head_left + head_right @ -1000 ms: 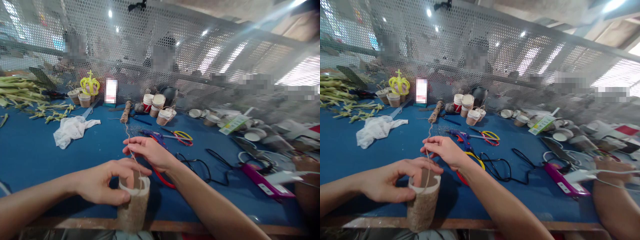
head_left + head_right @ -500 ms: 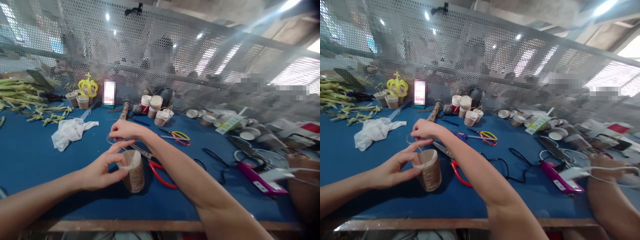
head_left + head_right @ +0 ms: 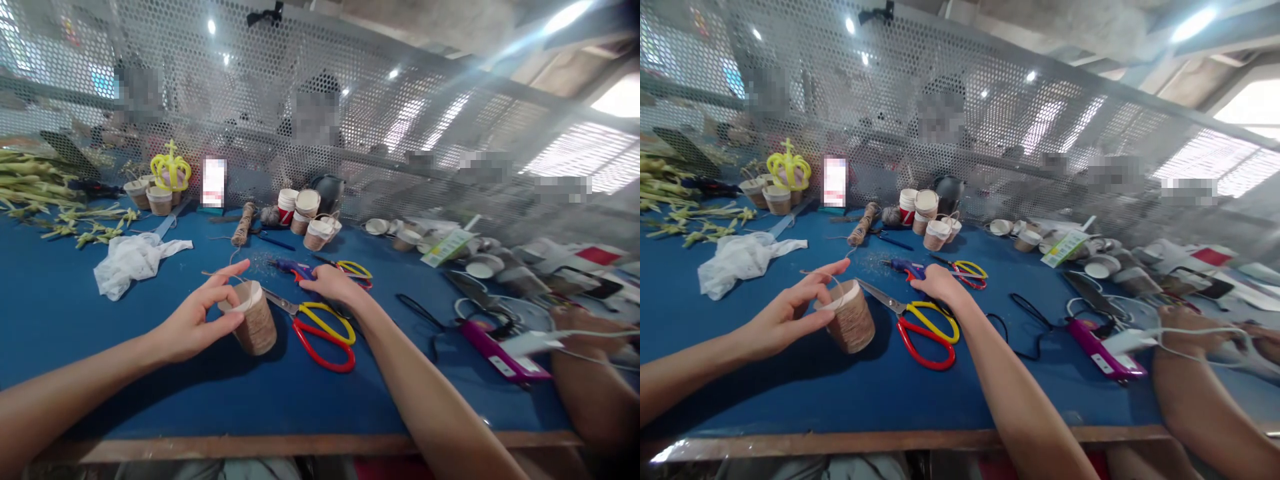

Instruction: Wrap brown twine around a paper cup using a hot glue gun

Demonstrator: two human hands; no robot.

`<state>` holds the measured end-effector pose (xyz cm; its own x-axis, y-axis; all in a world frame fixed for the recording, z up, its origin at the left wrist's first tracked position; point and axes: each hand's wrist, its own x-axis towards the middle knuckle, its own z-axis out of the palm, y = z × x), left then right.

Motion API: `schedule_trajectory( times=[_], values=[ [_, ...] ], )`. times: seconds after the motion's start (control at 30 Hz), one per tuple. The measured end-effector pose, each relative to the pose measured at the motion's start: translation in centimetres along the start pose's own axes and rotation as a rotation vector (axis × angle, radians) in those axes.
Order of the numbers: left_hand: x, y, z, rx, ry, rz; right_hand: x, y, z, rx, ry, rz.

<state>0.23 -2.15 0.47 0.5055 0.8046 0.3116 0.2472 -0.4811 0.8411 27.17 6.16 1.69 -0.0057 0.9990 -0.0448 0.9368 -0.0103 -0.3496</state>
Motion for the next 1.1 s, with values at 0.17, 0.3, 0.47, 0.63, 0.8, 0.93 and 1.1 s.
schedule_trajectory(
  times=[0.17, 0.3, 0.47, 0.63, 0.8, 0.93, 1.1],
  values=[
    [0.3, -0.6, -0.2, 0.027, 0.014, -0.009, -0.7, -0.2, 1.0, 0.267, -0.006, 0.081],
    [0.5, -0.6, -0.6, 0.065, 0.004, -0.021, -1.7, -1.1, 0.3, 0.546, 0.081, 0.081],
    [0.7, -0.5, -0.9, 0.075, -0.017, -0.020, -4.2, -2.7, -1.5, 0.801, 0.077, 0.023],
    [0.6, -0.9, -0.8, 0.035, -0.017, -0.008, -8.1, -3.9, -1.5, 0.896, -0.019, -0.151],
    [0.6, -1.1, -0.5, 0.010, 0.028, -0.005, -10.3, -4.3, -0.9, 0.741, 0.003, -0.200],
    [0.6, -1.2, -0.4, 0.006, 0.035, -0.002, -11.0, -4.6, -1.1, 0.653, -0.017, -0.159],
    [0.6, -1.3, -0.4, -0.011, 0.035, -0.008, -11.4, -5.0, -1.1, 0.557, -0.035, -0.139]
  ],
)
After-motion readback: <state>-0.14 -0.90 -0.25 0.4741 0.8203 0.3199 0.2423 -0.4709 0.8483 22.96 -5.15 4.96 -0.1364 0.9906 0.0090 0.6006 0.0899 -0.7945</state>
